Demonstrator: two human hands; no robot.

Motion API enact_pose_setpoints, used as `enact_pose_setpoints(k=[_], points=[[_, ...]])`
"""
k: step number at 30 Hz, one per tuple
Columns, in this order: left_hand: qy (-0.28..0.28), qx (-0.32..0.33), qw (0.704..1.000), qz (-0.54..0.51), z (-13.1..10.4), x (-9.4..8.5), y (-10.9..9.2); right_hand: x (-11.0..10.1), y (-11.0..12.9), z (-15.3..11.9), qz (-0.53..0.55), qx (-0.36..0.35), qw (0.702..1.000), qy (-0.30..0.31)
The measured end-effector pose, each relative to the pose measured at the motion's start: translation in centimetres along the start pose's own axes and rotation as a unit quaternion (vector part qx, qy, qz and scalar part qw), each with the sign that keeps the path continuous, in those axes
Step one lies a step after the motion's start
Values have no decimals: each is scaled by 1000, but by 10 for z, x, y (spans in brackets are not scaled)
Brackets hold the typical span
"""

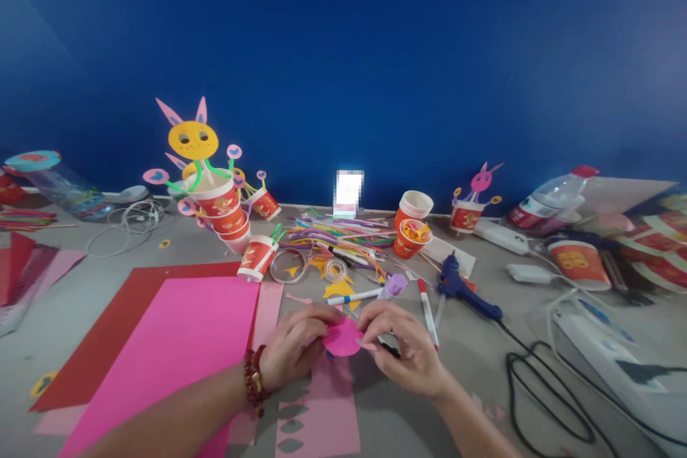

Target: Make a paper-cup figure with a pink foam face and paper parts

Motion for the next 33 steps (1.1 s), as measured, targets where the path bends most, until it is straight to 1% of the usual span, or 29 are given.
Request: enact_pose_setpoints(k=[8, 15, 24, 33], points=[[-3, -3, 1000, -6, -2, 1, 2, -1, 0, -2, 2, -5, 1000, -4], [-2, -12, 1000, -1, 0, 1, 0, 2, -2, -1, -6, 12, 1000, -7], [4, -25, 1000, 11, -2, 2, 2, 3, 0, -1, -24, -2, 1000, -2], [4, -30, 1000, -4, 0, 2, 0, 5, -3, -2, -19, 0, 1000, 3]])
Point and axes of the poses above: each hand's wrist, its own z-axis towards the middle knuckle, its own x-axis out of the palm, y = z × x, the point moved 4 cm from there along z, towards the middle knuckle, and after that the axes turned 2 degrees about z, right-handed, at the moved point
